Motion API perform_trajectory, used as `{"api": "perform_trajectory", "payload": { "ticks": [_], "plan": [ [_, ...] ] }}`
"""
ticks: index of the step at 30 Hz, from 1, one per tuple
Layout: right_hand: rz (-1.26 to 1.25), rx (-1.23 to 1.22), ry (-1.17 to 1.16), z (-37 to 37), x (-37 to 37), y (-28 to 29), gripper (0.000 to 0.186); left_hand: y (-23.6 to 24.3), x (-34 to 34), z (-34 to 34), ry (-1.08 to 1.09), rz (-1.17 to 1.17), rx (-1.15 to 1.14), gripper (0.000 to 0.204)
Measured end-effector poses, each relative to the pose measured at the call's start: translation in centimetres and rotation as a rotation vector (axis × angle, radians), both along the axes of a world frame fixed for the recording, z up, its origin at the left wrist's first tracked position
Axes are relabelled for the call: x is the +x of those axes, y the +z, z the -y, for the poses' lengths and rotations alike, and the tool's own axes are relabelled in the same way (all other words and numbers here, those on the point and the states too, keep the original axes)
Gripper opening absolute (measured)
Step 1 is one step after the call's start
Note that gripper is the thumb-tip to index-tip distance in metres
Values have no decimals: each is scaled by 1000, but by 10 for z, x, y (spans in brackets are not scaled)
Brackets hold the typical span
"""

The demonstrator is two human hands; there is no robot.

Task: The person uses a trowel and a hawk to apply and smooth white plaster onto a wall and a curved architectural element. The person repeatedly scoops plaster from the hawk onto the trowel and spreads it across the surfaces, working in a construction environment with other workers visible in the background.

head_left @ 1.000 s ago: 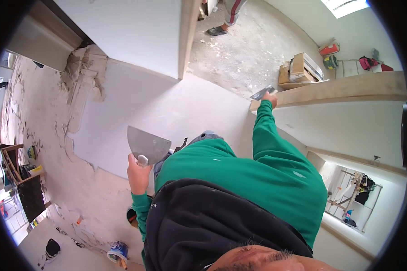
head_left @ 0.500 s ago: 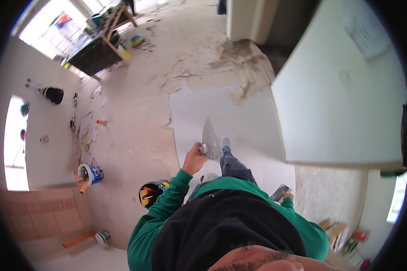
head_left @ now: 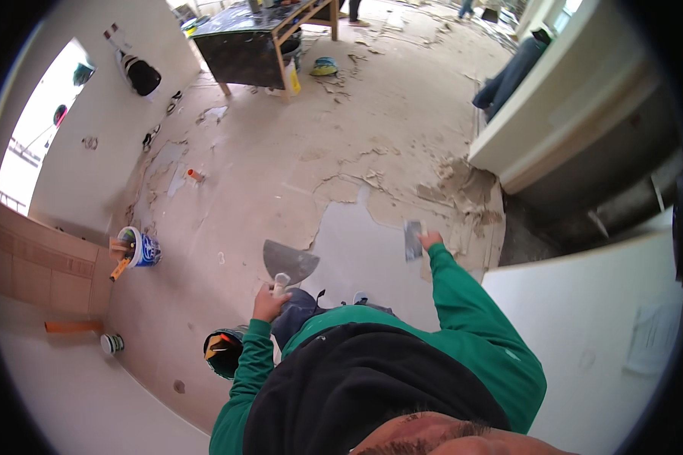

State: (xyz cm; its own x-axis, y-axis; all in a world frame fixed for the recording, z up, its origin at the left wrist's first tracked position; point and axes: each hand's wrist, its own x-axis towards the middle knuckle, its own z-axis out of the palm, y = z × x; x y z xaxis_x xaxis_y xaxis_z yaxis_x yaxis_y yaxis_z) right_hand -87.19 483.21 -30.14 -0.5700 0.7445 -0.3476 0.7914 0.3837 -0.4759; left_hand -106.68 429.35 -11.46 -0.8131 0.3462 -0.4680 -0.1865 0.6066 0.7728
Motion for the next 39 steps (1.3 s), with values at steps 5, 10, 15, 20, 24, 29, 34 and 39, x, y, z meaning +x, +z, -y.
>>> {"api": "perform_trajectory", "payload": {
  "ticks": [5, 10, 15, 20, 24, 29, 34, 39],
  "plan": [
    [-276, -22, 199, -17, -260, 96, 47, -114, -76, 77, 469, 255, 38, 31],
    [-240, 141, 227, -27, -323, 78, 45, -187, -153, 107, 731, 285, -160, 33],
    [263, 24, -47, -47, -214, 3, 52, -184, -264, 83, 410, 369, -281, 26],
    [590, -29, -289, -48, -152, -38, 69, -175, -432, -9, 198, 432, -343, 26],
    [515, -198, -372, -54, -218, -41, 70, -192, -555, -92, 162, 399, -329, 26],
    [315, -128, -531, -135, -335, -89, 61, -166, -658, -228, 8, 354, -418, 22],
    [87, -151, -558, -271, -454, -57, 45, -69, -717, -383, -178, 330, -542, 20],
    [-21, -70, -472, -400, -555, -35, 41, -156, -780, -432, 49, 520, -426, 24]
  ]
}}
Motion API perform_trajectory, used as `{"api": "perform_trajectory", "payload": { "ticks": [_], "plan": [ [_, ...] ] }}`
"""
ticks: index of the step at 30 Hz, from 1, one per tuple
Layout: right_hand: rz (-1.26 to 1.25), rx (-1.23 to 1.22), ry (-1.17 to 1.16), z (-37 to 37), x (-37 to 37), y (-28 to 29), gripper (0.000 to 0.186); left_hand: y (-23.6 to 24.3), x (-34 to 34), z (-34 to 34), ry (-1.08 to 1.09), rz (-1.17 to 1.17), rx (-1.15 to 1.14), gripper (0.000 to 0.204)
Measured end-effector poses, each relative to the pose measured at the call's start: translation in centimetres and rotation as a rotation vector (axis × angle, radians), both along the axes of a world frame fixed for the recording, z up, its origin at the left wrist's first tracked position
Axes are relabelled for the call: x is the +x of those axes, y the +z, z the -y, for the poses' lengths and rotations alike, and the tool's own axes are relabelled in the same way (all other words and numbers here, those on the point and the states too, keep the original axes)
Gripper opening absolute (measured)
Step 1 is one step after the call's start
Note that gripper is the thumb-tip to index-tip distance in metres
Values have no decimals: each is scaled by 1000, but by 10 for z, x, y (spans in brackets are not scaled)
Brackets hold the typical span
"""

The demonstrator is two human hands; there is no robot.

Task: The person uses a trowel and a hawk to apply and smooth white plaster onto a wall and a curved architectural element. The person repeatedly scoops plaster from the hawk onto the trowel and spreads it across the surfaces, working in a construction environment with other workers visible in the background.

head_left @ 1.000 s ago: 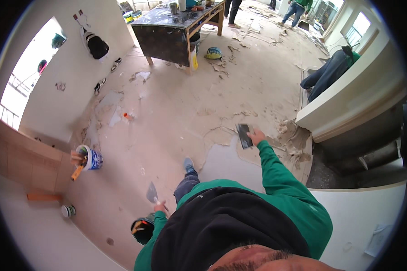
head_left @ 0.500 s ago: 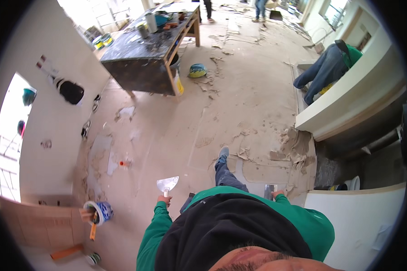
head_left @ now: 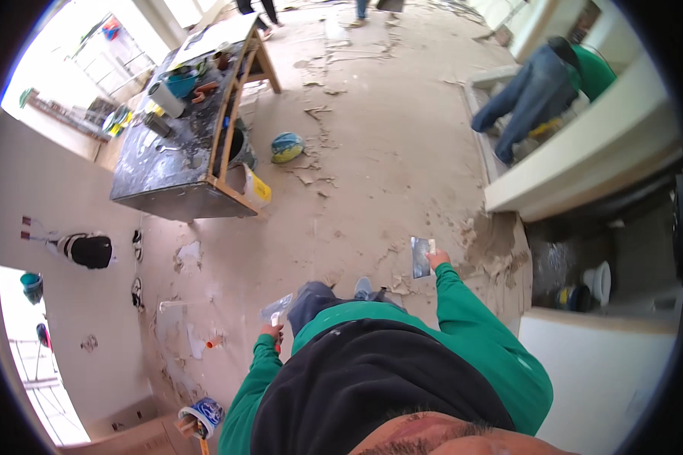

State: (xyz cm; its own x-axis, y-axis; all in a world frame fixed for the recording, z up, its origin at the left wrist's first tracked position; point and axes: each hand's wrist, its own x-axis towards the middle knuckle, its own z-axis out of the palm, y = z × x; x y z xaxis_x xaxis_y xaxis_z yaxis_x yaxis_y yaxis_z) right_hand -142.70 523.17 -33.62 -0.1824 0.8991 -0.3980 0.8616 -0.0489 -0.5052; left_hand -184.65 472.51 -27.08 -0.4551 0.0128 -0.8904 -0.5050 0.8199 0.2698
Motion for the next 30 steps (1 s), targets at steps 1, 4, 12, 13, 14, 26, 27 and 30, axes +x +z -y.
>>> {"api": "perform_trajectory", "payload": {
  "ticks": [1, 4, 12, 13, 14, 26, 27, 30],
  "plan": [
    [7, 13, 18, -24, -17, 2, 41, -4, -10, -23, -17, 12, 6, 25],
    [-309, 14, -74, -71, -37, -16, 39, -13, -46, -94, -29, 82, 87, 28],
    [26, -26, -253, -132, -20, -47, 42, -56, -159, -272, -105, 41, 18, 48],
    [97, -20, -311, -144, 0, -60, 41, -64, -175, -292, -131, 38, 18, 48],
    [155, -9, -387, -164, 11, -61, 40, -73, -198, -321, -174, 24, 24, 49],
    [29, 189, -1135, -397, -103, -60, 52, 78, -357, -826, -415, -439, 1013, 39],
    [-242, 144, -1190, -429, -124, -56, 54, 96, -357, -858, -405, -462, 1073, 37],
    [-813, 308, -1122, -543, -202, 2, 51, 150, -339, -962, -333, -406, 1161, 29]
  ]
}}
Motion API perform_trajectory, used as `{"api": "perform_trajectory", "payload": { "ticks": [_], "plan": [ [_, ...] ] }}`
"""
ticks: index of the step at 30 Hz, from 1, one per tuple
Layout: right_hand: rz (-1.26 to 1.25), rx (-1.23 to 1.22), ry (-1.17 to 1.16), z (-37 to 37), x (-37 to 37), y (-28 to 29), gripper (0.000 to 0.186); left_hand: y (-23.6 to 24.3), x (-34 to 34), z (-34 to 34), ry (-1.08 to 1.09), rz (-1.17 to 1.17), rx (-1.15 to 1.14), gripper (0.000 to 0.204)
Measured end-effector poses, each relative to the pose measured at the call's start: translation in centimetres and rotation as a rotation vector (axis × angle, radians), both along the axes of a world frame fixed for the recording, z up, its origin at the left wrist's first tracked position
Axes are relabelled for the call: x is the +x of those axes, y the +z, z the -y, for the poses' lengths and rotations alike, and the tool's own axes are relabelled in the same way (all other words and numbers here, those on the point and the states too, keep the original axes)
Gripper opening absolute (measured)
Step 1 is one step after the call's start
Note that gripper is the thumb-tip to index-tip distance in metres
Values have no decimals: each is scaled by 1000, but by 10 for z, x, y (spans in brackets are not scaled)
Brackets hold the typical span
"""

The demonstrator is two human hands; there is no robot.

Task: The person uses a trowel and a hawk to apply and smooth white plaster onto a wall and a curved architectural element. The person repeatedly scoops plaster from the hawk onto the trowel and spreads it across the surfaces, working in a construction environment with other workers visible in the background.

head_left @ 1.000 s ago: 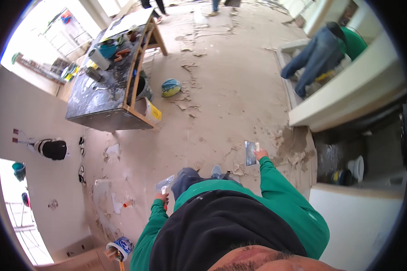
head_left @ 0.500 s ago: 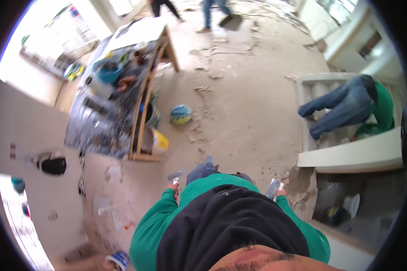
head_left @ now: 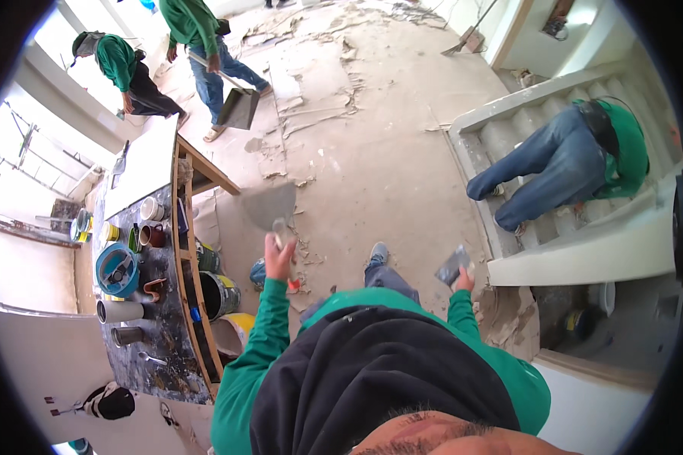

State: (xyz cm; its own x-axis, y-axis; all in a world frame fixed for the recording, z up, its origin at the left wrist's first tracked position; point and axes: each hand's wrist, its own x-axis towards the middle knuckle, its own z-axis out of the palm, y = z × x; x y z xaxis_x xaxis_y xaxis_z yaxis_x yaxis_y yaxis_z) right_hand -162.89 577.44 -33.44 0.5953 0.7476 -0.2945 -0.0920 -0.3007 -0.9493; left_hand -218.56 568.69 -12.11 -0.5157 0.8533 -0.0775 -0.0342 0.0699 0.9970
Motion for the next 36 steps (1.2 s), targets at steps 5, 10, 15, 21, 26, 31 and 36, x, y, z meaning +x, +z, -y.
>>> {"api": "perform_trajectory", "payload": {
  "ticks": [5, 10, 15, 21, 26, 31, 36],
  "plan": [
    [-285, 220, 558, -192, -159, 221, 55, 112, 53, -159, -183, 298, -60, 24],
    [113, 482, 1113, -318, -279, 373, 54, 155, 57, -246, -276, 256, -61, 29],
    [-93, 469, 1033, -416, -321, 384, 48, 154, 38, -352, -320, 234, -63, 29],
    [29, 437, 1068, -539, -381, 375, 48, 140, -17, -485, -354, 216, -106, 28],
    [327, 580, 994, -621, -423, 393, 45, 145, -66, -579, -436, 143, -137, 29],
    [180, 513, 956, -703, -442, 391, 46, 165, -93, -665, -454, 143, -173, 27],
    [258, 509, 956, -793, -463, 365, 49, 153, -108, -751, -419, 204, -193, 26]
  ]
}}
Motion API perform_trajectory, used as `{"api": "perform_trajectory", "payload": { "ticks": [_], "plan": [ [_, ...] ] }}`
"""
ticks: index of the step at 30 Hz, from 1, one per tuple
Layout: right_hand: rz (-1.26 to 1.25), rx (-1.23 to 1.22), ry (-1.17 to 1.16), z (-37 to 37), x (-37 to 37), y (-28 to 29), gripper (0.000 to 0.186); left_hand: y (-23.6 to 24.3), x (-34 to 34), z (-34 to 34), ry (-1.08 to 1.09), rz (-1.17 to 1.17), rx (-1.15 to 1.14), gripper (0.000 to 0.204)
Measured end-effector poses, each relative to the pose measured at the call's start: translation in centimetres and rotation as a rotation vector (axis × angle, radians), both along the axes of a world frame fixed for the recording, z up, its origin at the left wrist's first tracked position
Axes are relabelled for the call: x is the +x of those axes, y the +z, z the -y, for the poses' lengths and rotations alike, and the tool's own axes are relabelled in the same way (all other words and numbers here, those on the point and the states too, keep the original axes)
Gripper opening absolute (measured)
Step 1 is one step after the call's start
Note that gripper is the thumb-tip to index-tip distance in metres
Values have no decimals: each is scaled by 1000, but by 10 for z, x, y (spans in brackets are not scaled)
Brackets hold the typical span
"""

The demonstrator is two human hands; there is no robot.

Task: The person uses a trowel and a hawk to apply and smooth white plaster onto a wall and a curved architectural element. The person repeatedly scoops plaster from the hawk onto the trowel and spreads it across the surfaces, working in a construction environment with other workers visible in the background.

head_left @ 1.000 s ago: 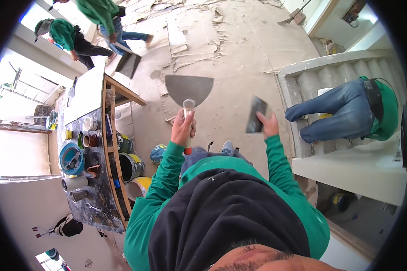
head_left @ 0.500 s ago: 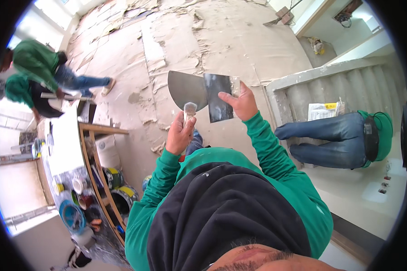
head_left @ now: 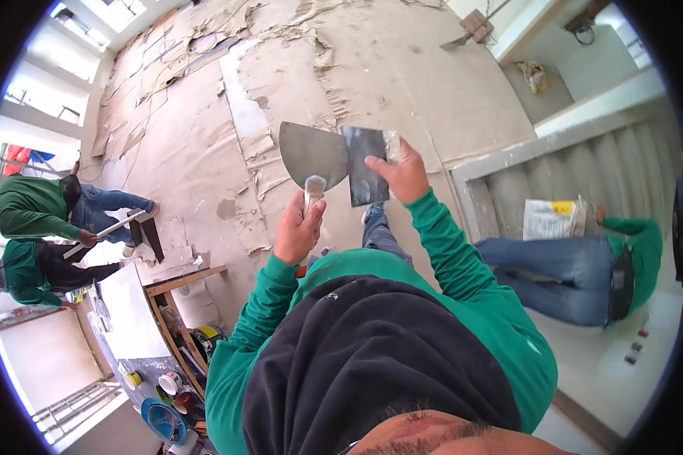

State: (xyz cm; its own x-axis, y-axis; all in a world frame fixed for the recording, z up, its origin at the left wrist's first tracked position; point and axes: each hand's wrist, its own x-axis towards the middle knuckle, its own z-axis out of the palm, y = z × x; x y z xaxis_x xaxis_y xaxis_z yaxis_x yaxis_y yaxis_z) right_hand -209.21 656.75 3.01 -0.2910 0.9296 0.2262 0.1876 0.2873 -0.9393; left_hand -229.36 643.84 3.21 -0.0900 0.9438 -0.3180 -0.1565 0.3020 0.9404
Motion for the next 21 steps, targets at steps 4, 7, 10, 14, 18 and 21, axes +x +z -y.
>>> {"api": "perform_trajectory", "payload": {
  "ticks": [4, 7, 10, 14, 18, 21],
  "plan": [
    [-62, -214, 93, -81, -11, 6, 46, -6, -2, -72, 90, 39, -6, 26],
    [-115, -166, 212, -148, -8, 4, 48, 1, 2, -132, 162, 23, 0, 25],
    [-76, -81, 242, -202, -18, 8, 50, 8, -1, -178, 216, -9, -16, 24],
    [-40, -231, 360, -268, -32, 14, 53, 3, -6, -234, 289, -1, 0, 23],
    [-84, -249, 381, -321, -49, 11, 53, 8, -16, -277, 330, 4, -17, 23],
    [-67, -312, 456, -350, -75, 12, 54, 4, -37, -313, 363, 34, -19, 23]
  ]
}}
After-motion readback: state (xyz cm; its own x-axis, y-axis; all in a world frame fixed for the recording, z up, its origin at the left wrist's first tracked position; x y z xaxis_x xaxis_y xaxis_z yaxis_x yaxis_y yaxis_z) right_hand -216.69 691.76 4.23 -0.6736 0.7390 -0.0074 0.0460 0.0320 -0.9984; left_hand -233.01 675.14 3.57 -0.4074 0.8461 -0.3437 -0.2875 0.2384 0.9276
